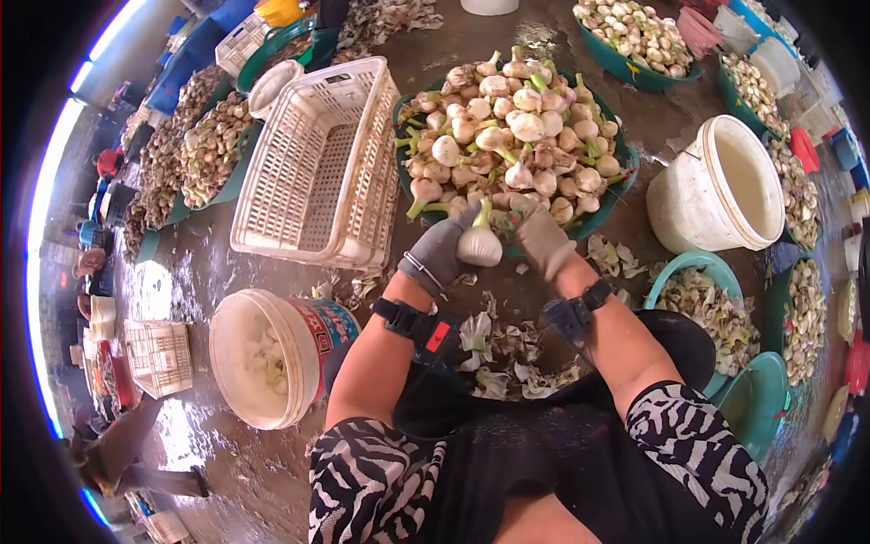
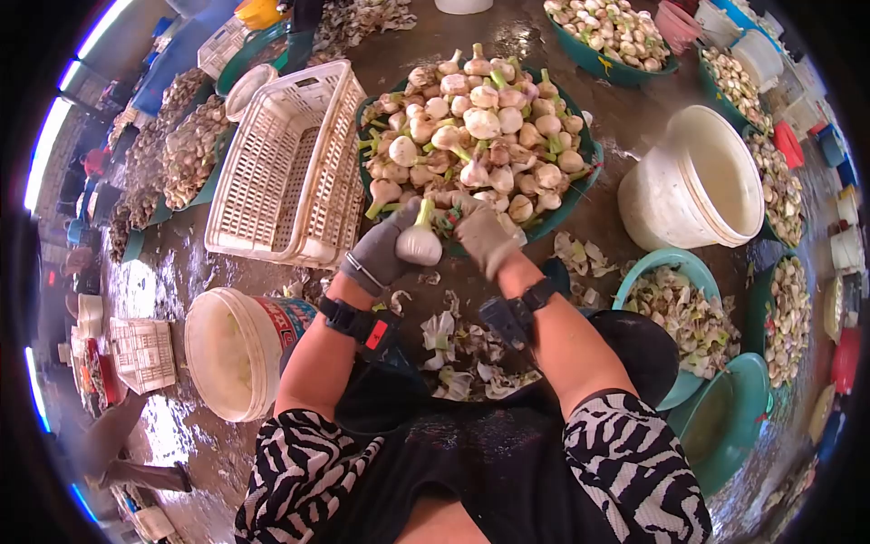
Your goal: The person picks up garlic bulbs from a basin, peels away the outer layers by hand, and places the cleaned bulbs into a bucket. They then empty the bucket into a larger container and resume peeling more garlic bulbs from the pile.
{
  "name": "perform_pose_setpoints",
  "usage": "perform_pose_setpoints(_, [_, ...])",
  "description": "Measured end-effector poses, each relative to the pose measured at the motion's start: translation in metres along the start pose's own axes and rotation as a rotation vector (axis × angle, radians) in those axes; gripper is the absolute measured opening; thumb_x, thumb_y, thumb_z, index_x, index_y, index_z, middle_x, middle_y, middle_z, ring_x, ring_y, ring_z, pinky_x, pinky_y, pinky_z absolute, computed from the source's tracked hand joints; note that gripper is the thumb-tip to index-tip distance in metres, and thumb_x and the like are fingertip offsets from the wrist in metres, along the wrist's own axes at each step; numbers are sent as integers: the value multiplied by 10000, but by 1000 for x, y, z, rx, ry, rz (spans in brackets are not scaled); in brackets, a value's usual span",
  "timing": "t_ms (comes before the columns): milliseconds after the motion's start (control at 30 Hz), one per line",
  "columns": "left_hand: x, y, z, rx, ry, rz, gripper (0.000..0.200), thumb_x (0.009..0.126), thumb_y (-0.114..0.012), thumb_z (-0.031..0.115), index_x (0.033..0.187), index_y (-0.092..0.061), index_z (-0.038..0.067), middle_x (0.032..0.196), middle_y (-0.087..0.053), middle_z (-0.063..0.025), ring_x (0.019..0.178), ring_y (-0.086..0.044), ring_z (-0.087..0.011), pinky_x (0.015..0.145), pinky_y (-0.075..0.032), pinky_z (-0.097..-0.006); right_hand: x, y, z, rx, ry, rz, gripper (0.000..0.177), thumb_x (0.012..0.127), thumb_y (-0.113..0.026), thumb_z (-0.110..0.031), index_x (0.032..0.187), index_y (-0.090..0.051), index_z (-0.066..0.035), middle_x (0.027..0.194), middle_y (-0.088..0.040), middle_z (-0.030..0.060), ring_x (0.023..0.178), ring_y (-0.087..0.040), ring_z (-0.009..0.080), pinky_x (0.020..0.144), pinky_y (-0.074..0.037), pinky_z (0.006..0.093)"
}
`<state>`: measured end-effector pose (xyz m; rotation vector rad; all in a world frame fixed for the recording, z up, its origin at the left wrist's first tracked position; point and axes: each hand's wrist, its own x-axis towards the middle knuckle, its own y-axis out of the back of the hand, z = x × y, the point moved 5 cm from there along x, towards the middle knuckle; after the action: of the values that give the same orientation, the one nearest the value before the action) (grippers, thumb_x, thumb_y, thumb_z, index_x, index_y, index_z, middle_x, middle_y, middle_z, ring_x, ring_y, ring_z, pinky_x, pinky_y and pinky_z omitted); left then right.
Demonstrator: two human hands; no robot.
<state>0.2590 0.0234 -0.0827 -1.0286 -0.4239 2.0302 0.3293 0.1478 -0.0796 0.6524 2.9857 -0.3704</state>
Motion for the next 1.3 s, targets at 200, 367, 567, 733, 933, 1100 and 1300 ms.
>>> perform_pose_setpoints(200, [-20,43,64,-219,-368,202,489,833,-582,507,1048,-528,71,938,-611,-114,841,-623,-272,692,-549,-414,-16,35,75,-274,322,-375,185,728,-533,22,869,-642,-27,728,-627,65,759,-600,164,707,-479,292])
perform_pose_setpoints(367, [-56,61,111,-547,-675,504,401,896,-524,413,1035,-518,36,912,-590,-91,858,-580,-238,792,-504,-389,-27,9,45,-1130,-11,126,455,756,-649,-280,1149,-549,-71,957,-621,138,931,-590,328,772,-471,411])
perform_pose_setpoints(567, [-11,24,63,74,-462,331,204,904,-532,186,1043,-558,39,936,-607,-79,833,-609,-191,706,-495,-306,21,19,68,-1286,171,130,346,769,-620,-267,1047,-542,-75,867,-627,172,854,-608,335,720,-477,432])
perform_pose_setpoints(733, [21,17,21,959,-816,201,479,790,-652,89,1228,-477,1,1006,-587,-78,833,-588,-155,727,-482,-267,19,36,60,-187,-169,122,131,866,-547,-201,898,-576,-77,725,-587,87,620,-579,230,580,-497,369])
perform_pose_setpoints(933, [-6,-32,6,1284,-649,94,577,716,-720,57,1219,-445,-8,1008,-580,-130,856,-602,-181,731,-510,-291,-24,15,34,205,-175,232,121,893,-545,-182,912,-593,-73,653,-536,1,514,-498,118,470,-477,288])
perform_pose_setpoints(1100, [-24,-29,-10,1168,-698,140,503,712,-738,98,1129,-480,-16,974,-587,-135,830,-606,-188,681,-520,-294,-53,-2,3,0,-83,194,139,879,-499,-87,903,-629,-43,725,-601,17,569,-545,113,463,-465,261])
perform_pose_setpoints(1300, [-51,-34,-9,1117,-822,170,474,679,-790,195,1037,-541,10,921,-607,-134,857,-598,-209,733,-493,-325,-59,3,1,-361,72,75,226,878,-498,-164,1006,-607,-14,797,-620,103,739,-575,195,655,-458,351])
